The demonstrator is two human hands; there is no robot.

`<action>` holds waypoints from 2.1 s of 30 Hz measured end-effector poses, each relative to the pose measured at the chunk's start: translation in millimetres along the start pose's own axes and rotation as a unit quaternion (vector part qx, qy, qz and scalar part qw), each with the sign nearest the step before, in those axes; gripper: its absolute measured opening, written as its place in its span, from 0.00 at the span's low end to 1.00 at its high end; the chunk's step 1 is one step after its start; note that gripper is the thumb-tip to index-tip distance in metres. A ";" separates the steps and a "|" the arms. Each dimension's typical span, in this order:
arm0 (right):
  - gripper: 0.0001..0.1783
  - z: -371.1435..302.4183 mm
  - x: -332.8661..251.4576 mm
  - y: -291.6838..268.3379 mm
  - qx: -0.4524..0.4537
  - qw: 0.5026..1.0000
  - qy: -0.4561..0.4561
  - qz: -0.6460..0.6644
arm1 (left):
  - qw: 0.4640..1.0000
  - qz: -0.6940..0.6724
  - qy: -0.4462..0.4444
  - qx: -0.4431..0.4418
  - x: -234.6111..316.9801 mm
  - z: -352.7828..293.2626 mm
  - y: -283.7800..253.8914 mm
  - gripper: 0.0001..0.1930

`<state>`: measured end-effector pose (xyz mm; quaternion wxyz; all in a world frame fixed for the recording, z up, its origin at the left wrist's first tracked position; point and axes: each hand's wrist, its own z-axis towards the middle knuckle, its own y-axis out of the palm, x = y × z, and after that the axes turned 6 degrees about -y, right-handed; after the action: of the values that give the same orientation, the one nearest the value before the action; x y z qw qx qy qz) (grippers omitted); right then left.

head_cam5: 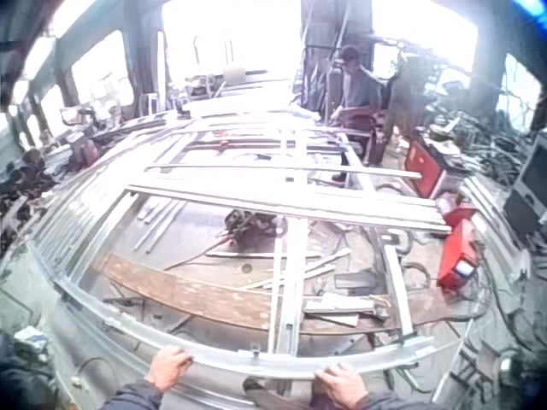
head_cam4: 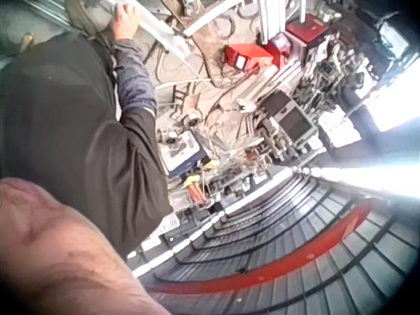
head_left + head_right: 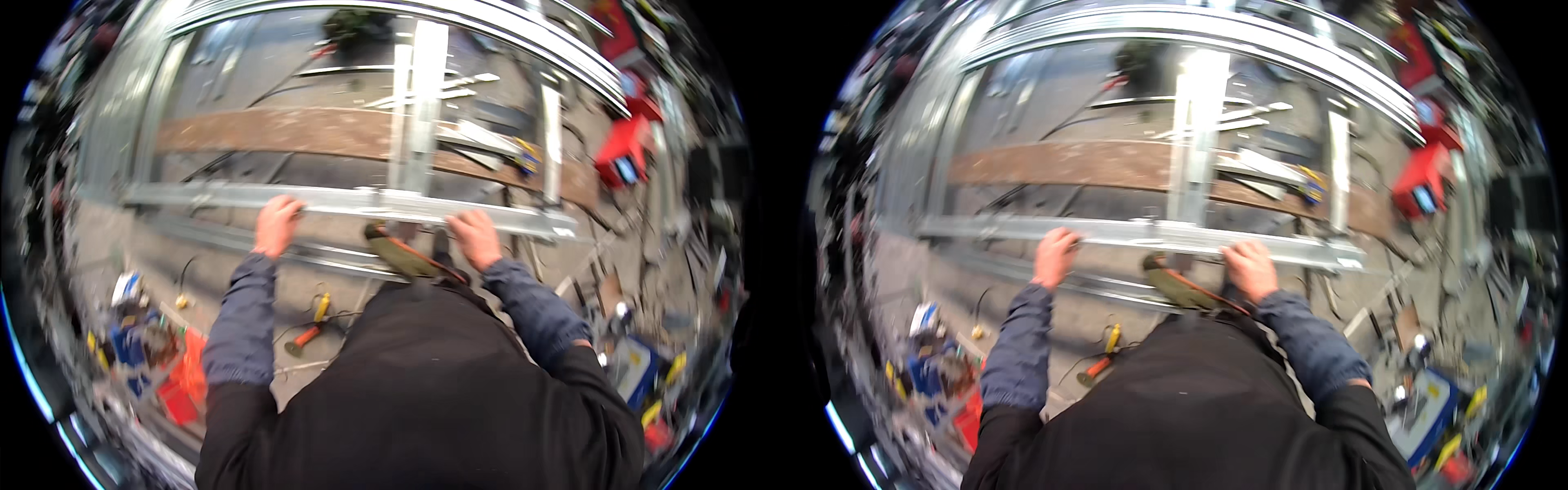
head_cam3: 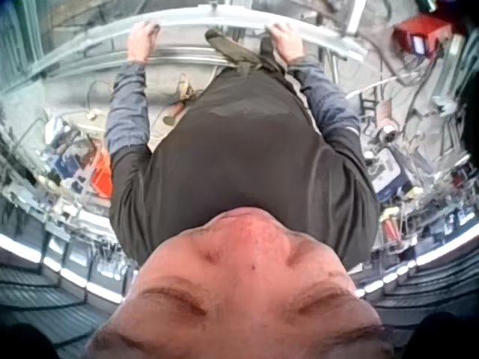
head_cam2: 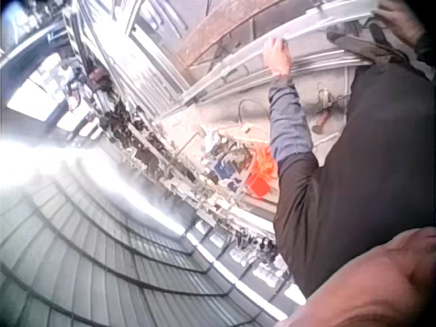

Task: The person positions and aligns metal frame components on a workbench, then uses a handheld welding tool to join the pieces. The person repeatedly adjusts the frame and welds multiple joints to assemble the structure.

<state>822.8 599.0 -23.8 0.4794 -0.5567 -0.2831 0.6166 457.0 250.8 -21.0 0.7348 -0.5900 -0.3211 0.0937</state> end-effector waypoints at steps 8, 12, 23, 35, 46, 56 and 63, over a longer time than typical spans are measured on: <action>0.17 -29.3 0.1 31.8 0.068 0.997 0.028 -0.024 | 0.996 0.078 0.010 -0.038 2.8 -0.8 11.2 0.15; 0.21 -29.7 -10.2 33.2 0.068 0.996 0.060 -0.022 | 0.994 0.102 0.017 -0.037 -1.7 -2.3 12.4 0.12; 0.24 -28.1 -42.1 -32.0 0.101 0.990 0.069 0.070 | 0.994 0.099 0.030 -0.040 19.9 0.6 2.5 0.18; 0.22 185.4 235.2 -84.1 0.055 0.987 0.149 -0.031 | 0.999 0.018 -0.034 -0.033 133.4 -3.4 8.6 0.27; 0.33 408.1 417.7 -24.2 -0.018 0.983 0.132 -0.130 | 0.945 0.034 -0.324 -0.027 191.0 -156.4 -23.9 0.24; 0.12 369.2 394.6 26.1 0.098 0.977 0.036 -0.188 | 0.906 -0.018 -0.422 0.009 223.8 -178.8 -16.0 0.20; 0.29 327.9 336.9 -29.8 -0.068 0.993 0.095 0.034 | 0.882 -0.148 -0.433 0.112 185.3 -84.1 -44.2 0.15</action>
<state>543.6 976.2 -65.2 0.4440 -0.6531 -0.2586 0.5563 639.2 266.0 78.7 0.5892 -0.3500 -0.6782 0.2652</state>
